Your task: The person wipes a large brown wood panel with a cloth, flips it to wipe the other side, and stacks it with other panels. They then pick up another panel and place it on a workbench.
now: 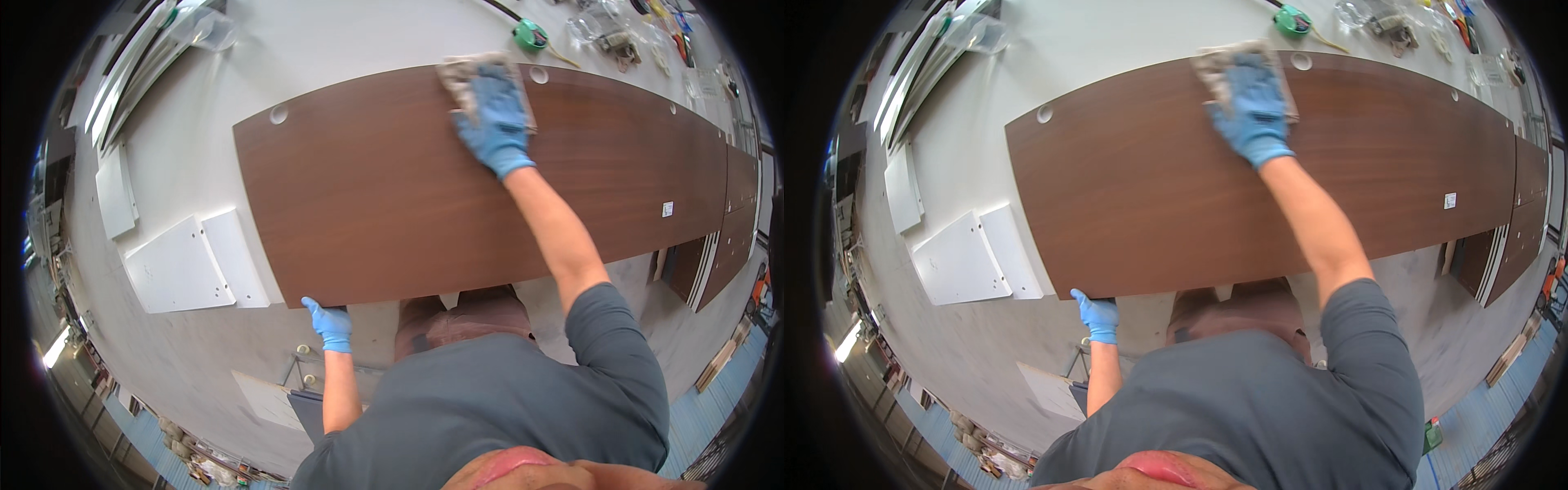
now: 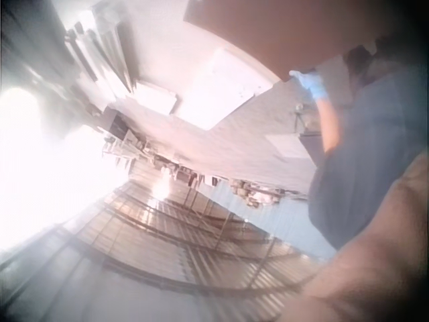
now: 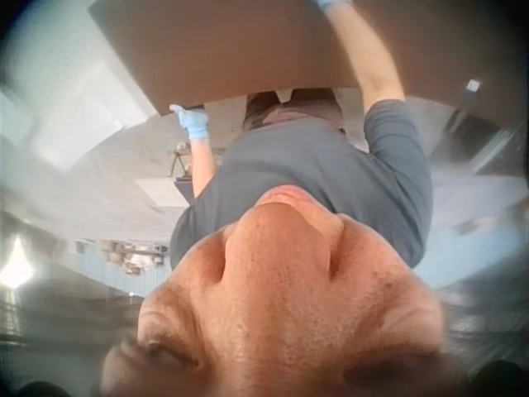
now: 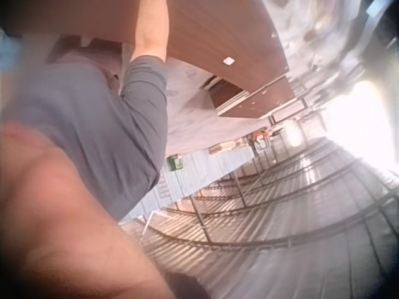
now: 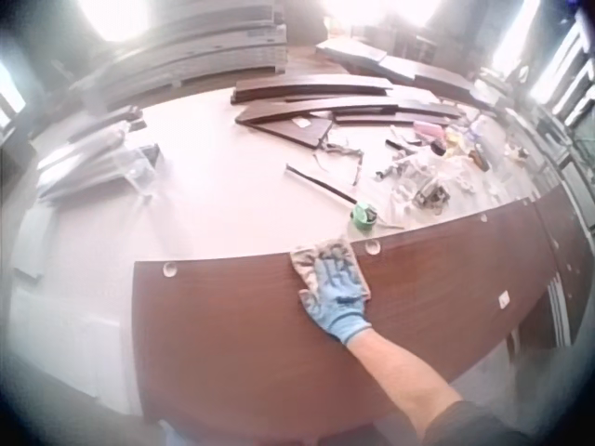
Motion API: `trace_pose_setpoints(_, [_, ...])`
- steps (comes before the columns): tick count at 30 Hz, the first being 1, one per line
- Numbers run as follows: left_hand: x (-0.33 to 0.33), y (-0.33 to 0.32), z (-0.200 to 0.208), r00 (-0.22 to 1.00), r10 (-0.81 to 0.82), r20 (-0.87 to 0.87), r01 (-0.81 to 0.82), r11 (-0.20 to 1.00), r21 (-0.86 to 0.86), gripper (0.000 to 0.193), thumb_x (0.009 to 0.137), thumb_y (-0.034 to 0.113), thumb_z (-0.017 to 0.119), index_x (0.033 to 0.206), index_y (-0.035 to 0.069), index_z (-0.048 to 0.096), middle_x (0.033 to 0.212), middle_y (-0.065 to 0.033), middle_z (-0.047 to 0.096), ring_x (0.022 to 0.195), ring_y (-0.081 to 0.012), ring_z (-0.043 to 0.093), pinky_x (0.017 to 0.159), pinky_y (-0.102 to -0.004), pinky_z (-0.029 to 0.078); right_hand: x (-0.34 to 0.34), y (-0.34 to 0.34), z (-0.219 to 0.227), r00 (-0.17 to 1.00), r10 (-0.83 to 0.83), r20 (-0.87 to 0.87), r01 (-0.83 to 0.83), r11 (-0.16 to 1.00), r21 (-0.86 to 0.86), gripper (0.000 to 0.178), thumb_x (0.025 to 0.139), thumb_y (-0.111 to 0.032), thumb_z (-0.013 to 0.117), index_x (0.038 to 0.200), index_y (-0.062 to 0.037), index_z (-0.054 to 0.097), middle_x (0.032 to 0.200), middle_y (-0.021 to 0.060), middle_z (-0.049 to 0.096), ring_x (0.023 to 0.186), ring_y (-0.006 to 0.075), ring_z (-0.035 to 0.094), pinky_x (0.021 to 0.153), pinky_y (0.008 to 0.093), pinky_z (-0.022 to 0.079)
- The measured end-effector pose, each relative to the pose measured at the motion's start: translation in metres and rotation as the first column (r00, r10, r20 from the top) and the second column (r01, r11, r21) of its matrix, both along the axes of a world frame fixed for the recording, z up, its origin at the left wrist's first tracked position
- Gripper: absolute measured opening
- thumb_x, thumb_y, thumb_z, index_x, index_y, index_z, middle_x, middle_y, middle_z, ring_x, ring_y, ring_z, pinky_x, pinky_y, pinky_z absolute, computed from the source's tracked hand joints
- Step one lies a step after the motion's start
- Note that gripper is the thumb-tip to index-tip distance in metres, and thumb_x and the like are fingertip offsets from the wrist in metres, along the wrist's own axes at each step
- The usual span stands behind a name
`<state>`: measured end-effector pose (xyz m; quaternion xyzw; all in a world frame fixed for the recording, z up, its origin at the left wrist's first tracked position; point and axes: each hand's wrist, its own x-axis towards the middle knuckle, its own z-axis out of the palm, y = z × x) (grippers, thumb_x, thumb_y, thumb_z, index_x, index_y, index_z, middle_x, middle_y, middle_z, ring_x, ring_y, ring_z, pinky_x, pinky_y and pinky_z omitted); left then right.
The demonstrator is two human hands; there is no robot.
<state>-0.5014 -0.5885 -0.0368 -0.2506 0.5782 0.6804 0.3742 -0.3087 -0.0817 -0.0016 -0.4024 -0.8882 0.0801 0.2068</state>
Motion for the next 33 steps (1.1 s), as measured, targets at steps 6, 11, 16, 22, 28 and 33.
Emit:
trace_pose_setpoints(6, [-0.002, -0.013, -0.008, 0.999, -0.039, -0.016, 0.04, 0.997, 0.064, 0.083, 0.105, 0.071, 0.049, 0.168, 0.02, 0.033, 0.169, -0.0039, 0.04, 0.153, -0.0278, 0.039, 0.129, -0.047, 0.028, -0.264, -0.107, 0.015, 0.927, 0.375, -0.035, -0.372, 0.898, -0.236, 0.047, 0.094, -0.039, 0.07, 0.118, 0.0021, 0.071, 0.127, 0.0206, 0.067, 0.121, 0.0385, 0.064, 0.107, 0.0541, 0.049])
trace_pose_setpoints(11, [-0.004, -0.013, -0.007, 0.999, -0.052, -0.016, 0.052, 0.998, 0.035, 0.083, 0.105, 0.072, 0.045, 0.166, 0.018, 0.037, 0.169, -0.0032, 0.043, 0.153, -0.0262, 0.041, 0.129, -0.0459, 0.028, -0.285, -0.259, 0.007, 0.753, 0.635, -0.172, -0.657, 0.738, -0.151, 0.062, 0.095, -0.041, 0.066, 0.14, 0.0011, 0.063, 0.149, 0.0209, 0.06, 0.149, 0.0363, 0.047, 0.13, 0.0508, 0.027])
trace_pose_setpoints(16, [-0.005, -0.009, 0.002, 0.988, -0.148, -0.047, 0.152, 0.98, 0.129, 0.087, 0.104, 0.073, 0.045, 0.166, 0.013, 0.036, 0.169, -0.007, 0.042, 0.153, -0.028, 0.039, 0.13, -0.046, 0.026, -0.163, -0.244, 0.012, 0.697, 0.706, -0.121, -0.715, 0.674, -0.188, 0.089, 0.08, -0.052, 0.081, 0.149, -0.0024, 0.058, 0.16, 0.016, 0.053, 0.158, 0.0368, 0.034, 0.135, 0.0504, 0.018])
trace_pose_setpoints(22, [0.001, 0.009, 0.008, 0.997, -0.082, -0.013, 0.082, 0.996, -0.025, 0.088, 0.102, 0.078, 0.041, 0.167, 0.019, 0.035, 0.169, -0.0044, 0.04, 0.154, -0.0275, 0.037, 0.129, -0.0469, 0.027, 0.049, -0.068, 0.029, 0.974, 0.199, -0.106, -0.215, 0.961, -0.175, 0.041, 0.088, -0.025, 0.07, 0.125, -0.0078, 0.067, 0.129, 0.016, 0.067, 0.126, 0.0355, 0.061, 0.109, 0.0467, 0.048])
trace_pose_setpoints(28, [-0.002, 0.016, 0.009, 0.999, -0.05, -0.009, 0.048, 0.989, -0.139, 0.086, 0.104, 0.079, 0.029, 0.165, 0.02, 0.037, 0.168, -0.0039, 0.042, 0.154, -0.0279, 0.037, 0.128, -0.0469, 0.029, 0.355, 0.103, 0.032, 0.886, -0.391, 0.249, 0.295, 0.89, 0.347, 0.055, 0.097, -0.027, 0.059, 0.151, -0.0213, 0.057, 0.145, 0.0122, 0.059, 0.133, 0.034, 0.055, 0.109, 0.0484, 0.048])
trace_pose_setpoints(33, [-0.002, 0.017, 0.015, 0.998, -0.064, 0.016, 0.066, 0.971, -0.231, 0.086, 0.103, 0.081, 0.029, 0.165, 0.021, 0.039, 0.168, -0.0042, 0.043, 0.153, -0.028, 0.038, 0.127, -0.0486, 0.03, 0.476, 0.133, 0.003, 0.612, -0.652, 0.448, 0.566, 0.757, 0.327, 0.061, 0.103, -0.047, 0.055, 0.157, -0.0178, 0.051, 0.154, 0.0118, 0.056, 0.143, 0.0309, 0.051, 0.122, 0.0454, 0.037])
